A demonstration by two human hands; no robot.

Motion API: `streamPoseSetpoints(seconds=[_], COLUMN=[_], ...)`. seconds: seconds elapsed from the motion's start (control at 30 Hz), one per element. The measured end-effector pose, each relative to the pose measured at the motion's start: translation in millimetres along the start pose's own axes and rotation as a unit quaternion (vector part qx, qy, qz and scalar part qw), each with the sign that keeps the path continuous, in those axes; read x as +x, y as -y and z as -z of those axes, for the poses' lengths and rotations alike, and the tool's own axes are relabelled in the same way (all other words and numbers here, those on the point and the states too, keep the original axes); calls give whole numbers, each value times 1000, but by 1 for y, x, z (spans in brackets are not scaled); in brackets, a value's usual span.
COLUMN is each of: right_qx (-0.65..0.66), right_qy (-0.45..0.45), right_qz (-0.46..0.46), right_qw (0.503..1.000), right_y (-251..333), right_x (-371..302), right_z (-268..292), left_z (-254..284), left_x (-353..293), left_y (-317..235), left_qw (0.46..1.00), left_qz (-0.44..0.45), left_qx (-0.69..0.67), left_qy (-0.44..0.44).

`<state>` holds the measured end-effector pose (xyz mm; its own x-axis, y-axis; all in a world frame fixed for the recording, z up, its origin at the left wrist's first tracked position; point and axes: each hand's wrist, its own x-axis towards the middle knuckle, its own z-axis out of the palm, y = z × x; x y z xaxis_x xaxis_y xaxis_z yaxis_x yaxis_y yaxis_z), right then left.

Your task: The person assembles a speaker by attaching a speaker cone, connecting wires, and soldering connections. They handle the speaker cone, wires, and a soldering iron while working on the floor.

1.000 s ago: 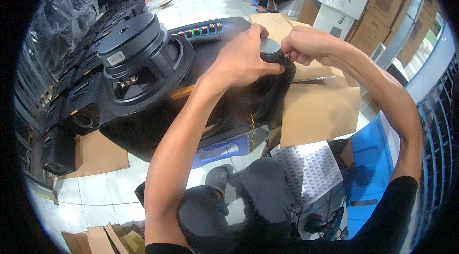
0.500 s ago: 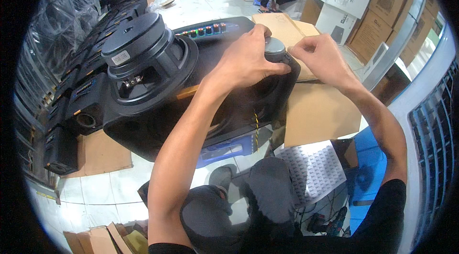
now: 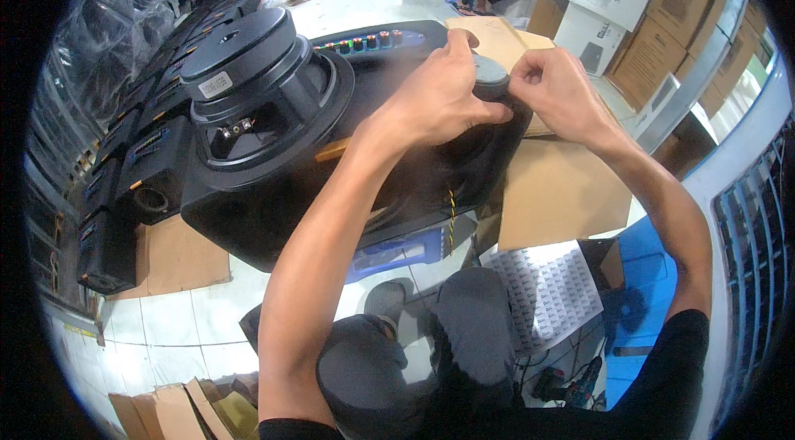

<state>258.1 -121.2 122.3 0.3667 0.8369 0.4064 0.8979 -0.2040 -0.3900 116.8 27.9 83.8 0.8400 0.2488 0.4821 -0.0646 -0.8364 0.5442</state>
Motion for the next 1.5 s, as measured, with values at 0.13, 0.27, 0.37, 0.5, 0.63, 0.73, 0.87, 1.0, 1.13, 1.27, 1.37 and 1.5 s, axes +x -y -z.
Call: streamPoseSetpoints(seconds=[0.13,0.27,0.37,0.5,0.63,0.73,0.87,1.0,1.13,1.27,1.37,1.5], right_qx=[-45,-90,-6,44,69,75,92,97,96,156,234,229], right_qy=[6,-3,7,7,-85,-131,-143,-146,-139,-175,-241,-163], right_qz=[35,58,21,-15,33,27,13,31,14,-25,-62,-54], right_qw=[998,994,1000,999,993,988,985,984,985,972,940,958], right_y=[4,2,-5,-12,-13,-12,-13,-15,-19,-28,-25,-8], right_x=[-3,-4,-2,-7,-25,-28,-26,-25,-32,-68,-130,-210], right_z=[1,-2,1,-1,-19,-30,-34,-35,-29,-14,-22,-53], left_z=[-3,-3,-3,0,5,8,7,6,10,27,38,44], left_x=[1,2,0,-3,-9,-11,-9,-8,-11,-37,-93,-196], left_y=[3,3,1,-3,-7,-9,-10,-11,-18,-35,-59,-88], left_qw=[999,999,998,998,999,997,997,997,997,993,972,954], left_qz=[-30,-32,-49,-25,27,65,76,68,75,77,87,178], left_qx=[-2,-26,-42,-18,-21,-24,-6,9,8,22,-108,-100], left_qy=[-16,-12,-29,-55,-37,-27,-32,-40,-32,-85,-191,-222])
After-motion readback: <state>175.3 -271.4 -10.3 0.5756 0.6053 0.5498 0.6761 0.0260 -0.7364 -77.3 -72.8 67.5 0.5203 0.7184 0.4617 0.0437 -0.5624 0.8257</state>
